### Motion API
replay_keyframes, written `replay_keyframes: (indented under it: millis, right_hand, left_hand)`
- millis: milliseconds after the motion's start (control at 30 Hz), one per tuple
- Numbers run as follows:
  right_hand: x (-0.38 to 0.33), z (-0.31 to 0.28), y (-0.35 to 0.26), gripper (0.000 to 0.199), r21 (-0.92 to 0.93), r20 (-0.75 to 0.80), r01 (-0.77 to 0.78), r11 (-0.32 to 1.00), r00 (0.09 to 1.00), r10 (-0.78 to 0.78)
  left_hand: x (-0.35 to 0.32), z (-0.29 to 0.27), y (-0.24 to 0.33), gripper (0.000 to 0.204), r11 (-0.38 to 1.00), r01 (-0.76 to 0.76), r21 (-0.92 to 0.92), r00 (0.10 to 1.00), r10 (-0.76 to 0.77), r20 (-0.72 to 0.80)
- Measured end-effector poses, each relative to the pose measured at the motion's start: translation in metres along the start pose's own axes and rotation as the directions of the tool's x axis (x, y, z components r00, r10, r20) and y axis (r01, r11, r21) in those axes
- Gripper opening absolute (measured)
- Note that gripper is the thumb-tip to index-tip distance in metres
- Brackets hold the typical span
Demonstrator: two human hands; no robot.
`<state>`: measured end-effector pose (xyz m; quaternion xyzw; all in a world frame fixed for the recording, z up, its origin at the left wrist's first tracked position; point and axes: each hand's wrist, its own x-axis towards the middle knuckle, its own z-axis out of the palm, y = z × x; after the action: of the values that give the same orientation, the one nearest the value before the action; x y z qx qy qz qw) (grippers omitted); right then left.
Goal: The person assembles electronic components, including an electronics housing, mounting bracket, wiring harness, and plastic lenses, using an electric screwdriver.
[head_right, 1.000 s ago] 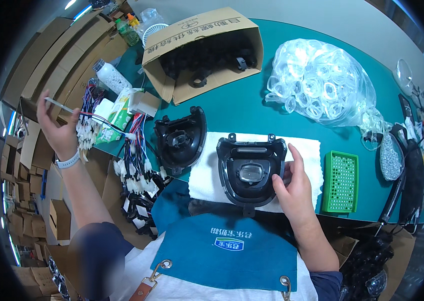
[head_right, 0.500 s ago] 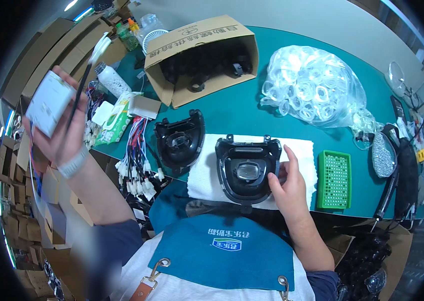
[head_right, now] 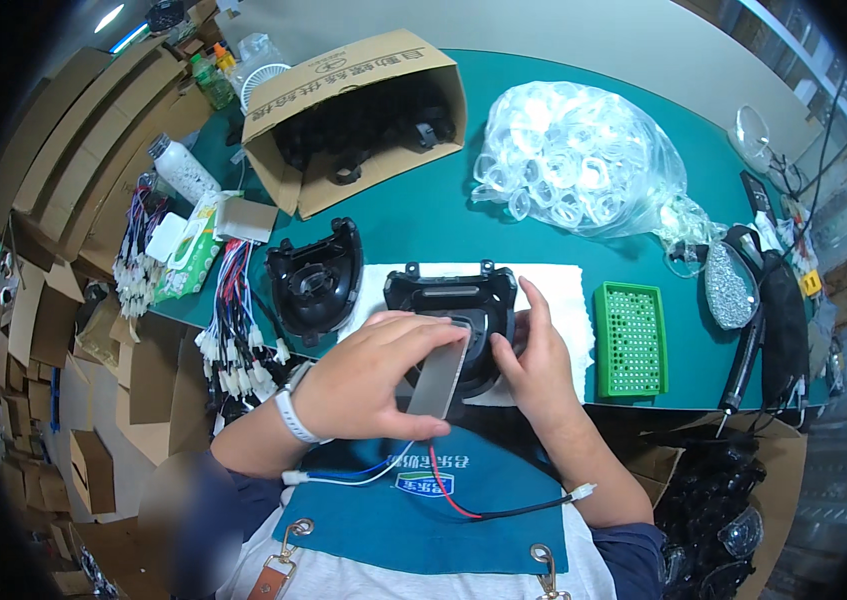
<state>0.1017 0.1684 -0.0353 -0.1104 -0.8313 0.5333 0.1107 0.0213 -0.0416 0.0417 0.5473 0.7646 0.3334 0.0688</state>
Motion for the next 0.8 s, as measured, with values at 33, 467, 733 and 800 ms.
replay_keyframes:
  millis: [33,467,733,800]
  right_hand:
    - [0.000,-0.001,0.000,0.073,0.001,-0.003,-0.003,1.000,1.000,0.003]
    - [-0.004,-0.257,0.024,0.061,-0.612,-0.663,-0.618,0.493,0.741,0.106]
    - [-0.021,-0.292,0.117,0.080,-0.620,-0.653,-0.717,0.317,0.696,0.299]
    - [-0.023,-0.296,0.126,0.080,-0.556,-0.700,-0.738,0.383,0.664,0.263]
  left_hand:
    - [0.002,-0.005,0.001,0.080,0.998,-0.018,-0.062,1.000,0.017,-0.010]
    - [0.021,0.028,-0.017,0.069,0.906,0.188,0.380,0.967,-0.104,-0.231]
    - [0.022,0.035,-0.030,0.071,0.954,0.093,0.285,0.976,-0.030,-0.218]
    - [0.022,0.034,-0.032,0.071,0.965,0.076,0.251,0.981,-0.027,-0.193]
